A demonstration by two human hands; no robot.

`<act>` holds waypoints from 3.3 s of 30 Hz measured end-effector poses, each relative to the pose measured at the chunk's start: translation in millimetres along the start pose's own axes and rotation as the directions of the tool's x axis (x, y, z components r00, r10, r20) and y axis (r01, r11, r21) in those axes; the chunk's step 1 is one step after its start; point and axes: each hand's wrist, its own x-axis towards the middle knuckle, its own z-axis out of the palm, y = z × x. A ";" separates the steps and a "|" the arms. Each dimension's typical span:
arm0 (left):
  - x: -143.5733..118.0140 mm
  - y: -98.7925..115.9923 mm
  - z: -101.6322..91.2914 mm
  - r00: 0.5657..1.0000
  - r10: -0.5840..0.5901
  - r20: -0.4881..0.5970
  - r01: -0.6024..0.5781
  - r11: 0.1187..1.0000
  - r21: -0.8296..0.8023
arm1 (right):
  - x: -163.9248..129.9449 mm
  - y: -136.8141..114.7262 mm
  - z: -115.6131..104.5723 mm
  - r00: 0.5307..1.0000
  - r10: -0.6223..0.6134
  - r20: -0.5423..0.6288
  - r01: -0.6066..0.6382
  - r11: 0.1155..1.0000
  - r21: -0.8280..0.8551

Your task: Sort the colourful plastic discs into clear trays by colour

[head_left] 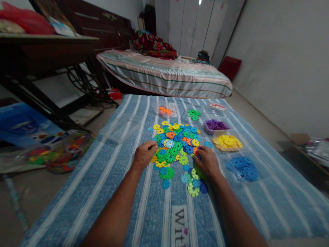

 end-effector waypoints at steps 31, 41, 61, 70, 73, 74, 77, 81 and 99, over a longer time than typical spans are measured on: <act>-1.1 1.4 -0.7 1.000 -0.009 -0.005 0.009 1.000 -0.003 | 1.5 5.1 -2.1 0.999 -0.009 0.035 0.009 1.000 -0.007; -0.2 0.3 0.3 1.000 -0.003 -0.002 0.003 1.000 -0.005 | 11.6 4.1 -2.6 0.999 -0.016 -0.036 0.016 1.000 0.012; -0.6 -2.5 0.7 1.000 -0.001 0.000 0.001 1.000 0.006 | 35.7 8.6 6.9 1.000 0.002 0.012 0.000 0.976 -0.218; -0.2 -3.4 1.4 1.000 -0.001 -0.003 0.001 1.000 0.006 | 31.0 7.9 -3.2 1.000 -0.007 0.011 0.009 0.982 -0.189; -0.1 -4.0 1.7 1.000 0.005 -0.007 -0.005 1.000 0.007 | 31.2 5.2 -6.1 1.000 0.004 -0.012 -0.007 0.982 -0.189; 0.0 -4.6 1.9 1.000 0.006 -0.010 -0.006 1.000 0.007 | 31.0 4.5 -7.4 1.000 0.007 -0.027 -0.012 0.983 -0.185; 0.1 -6.3 2.7 1.000 0.009 -0.012 -0.009 1.000 0.006 | 30.1 5.1 -13.8 0.995 0.006 -0.100 -0.021 0.989 -0.146; 0.3 -6.8 3.4 1.000 0.019 -0.015 -0.019 1.000 -0.001 | 32.3 18.8 -32.4 0.972 0.019 -0.233 -0.048 0.992 -0.119; 0.1 -4.3 1.4 1.000 0.025 -0.014 -0.024 1.000 0.011 | 11.9 12.4 -14.4 0.999 0.053 0.010 -0.053 0.998 -0.029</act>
